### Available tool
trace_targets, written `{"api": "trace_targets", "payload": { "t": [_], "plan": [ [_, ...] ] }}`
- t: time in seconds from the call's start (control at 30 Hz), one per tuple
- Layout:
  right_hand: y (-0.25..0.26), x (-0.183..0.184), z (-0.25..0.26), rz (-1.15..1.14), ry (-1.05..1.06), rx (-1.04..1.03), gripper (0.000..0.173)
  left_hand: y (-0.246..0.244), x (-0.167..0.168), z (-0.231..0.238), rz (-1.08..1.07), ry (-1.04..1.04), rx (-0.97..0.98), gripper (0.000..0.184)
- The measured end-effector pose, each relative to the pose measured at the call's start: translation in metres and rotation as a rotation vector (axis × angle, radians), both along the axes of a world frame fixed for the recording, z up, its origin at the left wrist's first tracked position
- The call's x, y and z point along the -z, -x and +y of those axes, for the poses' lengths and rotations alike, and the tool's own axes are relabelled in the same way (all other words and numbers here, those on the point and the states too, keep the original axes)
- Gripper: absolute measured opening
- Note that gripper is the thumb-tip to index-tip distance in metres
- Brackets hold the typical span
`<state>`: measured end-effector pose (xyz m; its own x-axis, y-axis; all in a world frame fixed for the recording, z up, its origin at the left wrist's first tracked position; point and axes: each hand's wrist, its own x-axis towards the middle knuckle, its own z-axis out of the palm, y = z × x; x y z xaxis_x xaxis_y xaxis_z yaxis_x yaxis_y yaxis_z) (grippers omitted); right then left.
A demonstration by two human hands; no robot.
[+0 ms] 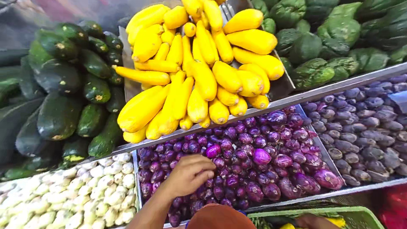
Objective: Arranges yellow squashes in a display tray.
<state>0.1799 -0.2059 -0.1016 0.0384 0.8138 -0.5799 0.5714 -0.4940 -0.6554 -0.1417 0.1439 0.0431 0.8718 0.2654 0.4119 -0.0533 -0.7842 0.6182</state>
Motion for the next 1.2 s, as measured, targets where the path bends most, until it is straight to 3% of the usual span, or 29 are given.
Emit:
{"api": "trace_targets", "payload": {
  "t": [0.13,0.2,0.27,0.37,0.47,0.57,0.73,0.9,1.2],
  "plan": [
    [0.019,-0.025,0.115,-0.423,-0.756,0.024,0.039,0.015,-0.027,0.024,-0.144,-0.418,-0.512,0.024],
    [0.039,-0.067,0.169,-0.424,-1.051,0.061,0.035,0.023,-0.035,0.038,-0.139,-0.571,-0.720,0.027],
    [0.064,-0.116,0.210,-0.378,-1.264,0.034,0.030,0.035,-0.035,0.046,-0.096,-0.650,-0.876,0.035],
    [0.093,-0.171,0.258,-0.449,-1.447,-0.018,0.029,0.040,-0.030,0.061,-0.050,-0.825,-0.916,0.044],
    [0.113,-0.198,0.292,-0.609,-1.483,-0.026,0.034,0.033,-0.021,0.075,-0.056,-0.996,-0.941,0.055],
    [0.128,-0.204,0.307,-0.609,-1.502,-0.026,0.031,0.030,-0.017,0.083,-0.148,-1.035,-0.934,0.052],
    [0.150,-0.179,0.299,-0.451,-1.432,0.041,0.027,0.028,-0.014,0.082,-0.217,-0.893,-0.896,0.044],
    [0.154,-0.170,0.284,-0.457,-1.387,0.120,0.026,0.027,-0.006,0.083,-0.223,-0.844,-0.940,0.050],
    [0.177,-0.163,0.267,-0.451,-1.324,0.194,0.025,0.019,0.006,0.086,-0.359,-0.699,-0.875,0.037]
  ]
}}
